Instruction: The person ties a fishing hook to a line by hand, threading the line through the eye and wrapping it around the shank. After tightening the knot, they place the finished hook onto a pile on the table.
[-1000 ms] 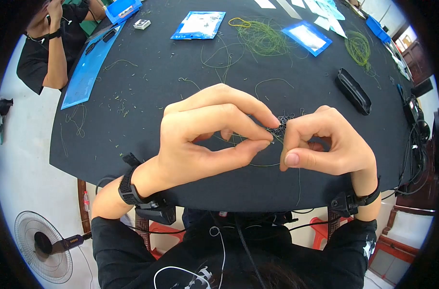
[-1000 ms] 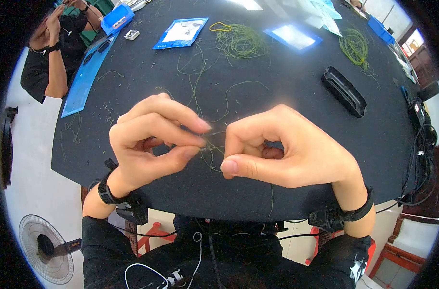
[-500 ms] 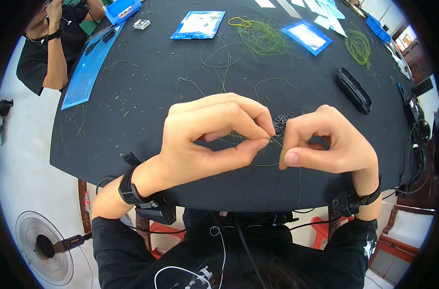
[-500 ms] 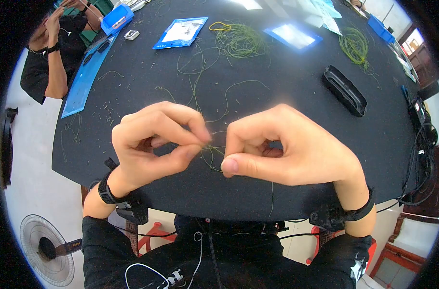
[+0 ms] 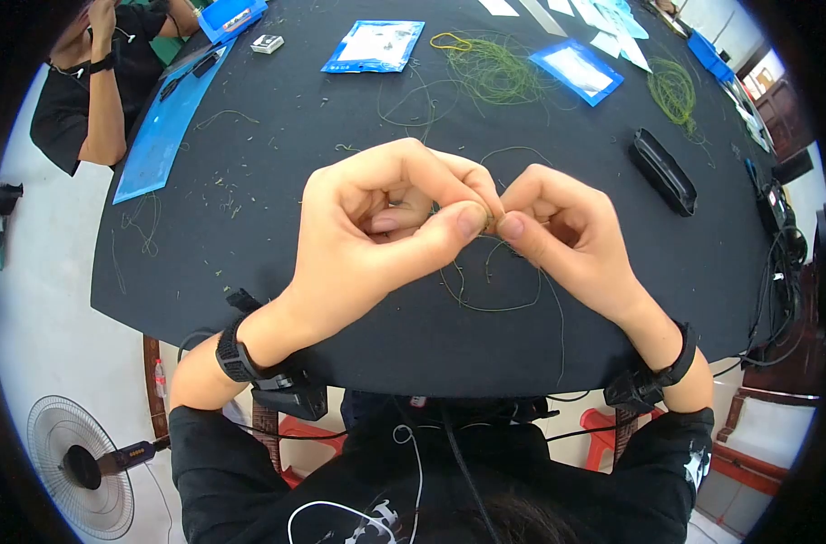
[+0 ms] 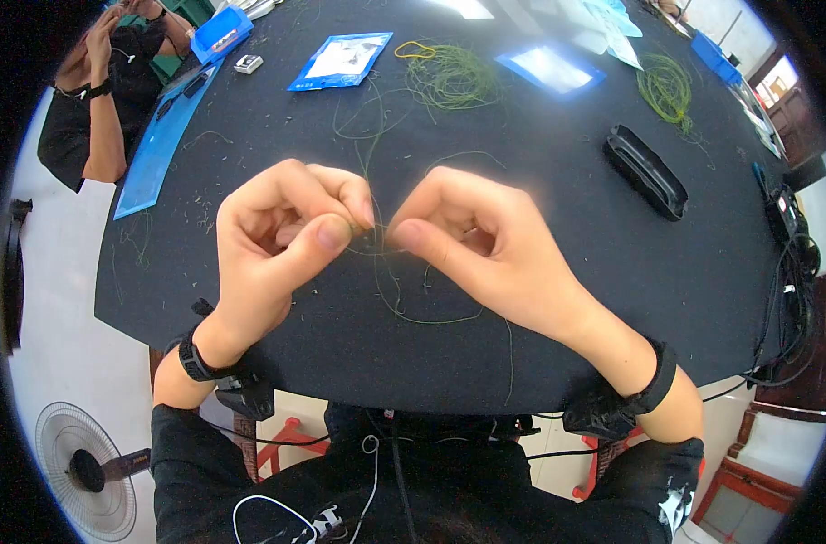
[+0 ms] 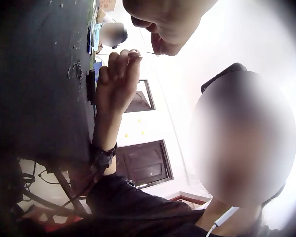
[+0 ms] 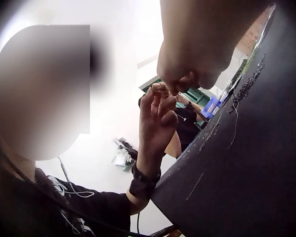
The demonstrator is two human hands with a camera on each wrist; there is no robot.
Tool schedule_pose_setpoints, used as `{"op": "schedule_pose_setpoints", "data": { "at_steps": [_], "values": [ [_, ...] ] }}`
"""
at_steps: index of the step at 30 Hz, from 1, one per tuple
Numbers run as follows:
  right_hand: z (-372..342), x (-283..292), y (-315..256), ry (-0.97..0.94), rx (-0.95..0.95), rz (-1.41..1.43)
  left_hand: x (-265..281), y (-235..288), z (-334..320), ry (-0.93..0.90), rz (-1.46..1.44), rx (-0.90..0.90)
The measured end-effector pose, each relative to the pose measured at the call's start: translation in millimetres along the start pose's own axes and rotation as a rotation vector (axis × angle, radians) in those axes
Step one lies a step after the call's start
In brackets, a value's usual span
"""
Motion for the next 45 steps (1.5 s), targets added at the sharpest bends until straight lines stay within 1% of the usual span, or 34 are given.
{"op": "schedule_pose_setpoints", "data": {
  "at_steps": [2,3,5,12,14,18,20,21,23,24,26,30,32,33,35,39,41,45],
  "values": [
    [0.5,8.5,-12.2,0.089,0.122,-0.121,3.3,4.3,-0.5,0.028,0.068,-0.022],
    [-0.5,9.1,-12.8,0.088,0.121,-0.122,4.1,4.2,-0.5,0.029,0.067,-0.022],
    [-2.9,1.4,-12.9,-0.022,0.111,-0.221,5.3,6.5,-1.0,0.041,0.129,-0.054],
    [-6.5,2.3,-21.4,0.075,0.128,-0.155,4.0,7.2,-0.7,0.045,0.151,-0.087],
    [-7.2,5.3,-21.4,0.122,0.118,-0.118,0.1,6.9,-0.9,0.012,0.144,-0.090],
    [-9.3,6.1,-22.3,0.147,0.127,-0.092,-2.3,6.4,-1.9,0.008,0.181,-0.117],
    [-10.5,2.1,-21.5,0.124,0.089,-0.048,-2.7,8.9,-2.9,0.011,0.211,-0.151],
    [-10.9,2.3,-23.2,0.124,0.090,-0.047,-2.7,8.5,-3.0,0.011,0.212,-0.151],
    [-11.6,2.7,-29.3,0.107,0.118,-0.171,-2.2,8.5,-3.3,0.021,0.218,-0.156],
    [-11.4,1.6,-28.6,0.107,0.118,-0.171,-2.2,9.3,-3.6,0.021,0.218,-0.156],
    [-11.5,6.3,-29.7,0.194,0.155,-0.088,-4.2,11.8,-4.4,0.008,0.259,-0.157],
    [-11.2,8.7,-25.8,0.206,0.118,-0.117,-3.9,8.4,-3.6,0.013,0.235,-0.123],
    [-10.9,9.9,-22.1,0.230,0.098,-0.104,-0.6,-4.7,-1.2,0.028,0.053,-0.022],
    [-10.5,8.9,-21.6,0.230,0.097,-0.104,-1.7,-4.6,-0.9,0.028,0.052,-0.021],
    [-11.2,10.6,-19.9,0.269,0.088,-0.081,0.2,-11.3,0.6,0.041,-0.096,0.057],
    [-14.2,10.8,-22.1,0.251,0.042,-0.170,0.9,-10.2,0.5,0.051,-0.072,0.033],
    [-15.1,5.4,-30.8,0.191,0.132,-0.229,2.6,-6.7,-0.2,0.063,-0.004,0.004],
    [-14.4,0.4,-32.7,0.159,0.161,-0.244,6.5,0.0,-1.2,0.105,0.068,-0.038]
  ]
}}
Point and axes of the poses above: each hand's wrist, its own z-axis towards the middle knuckle, its own x-axis out of the back of the hand, y = z × x, the point moved 10 cm from there along z, towards the middle knuckle, and after that the axes turned 9 degrees about x, right-handed, at the moved point
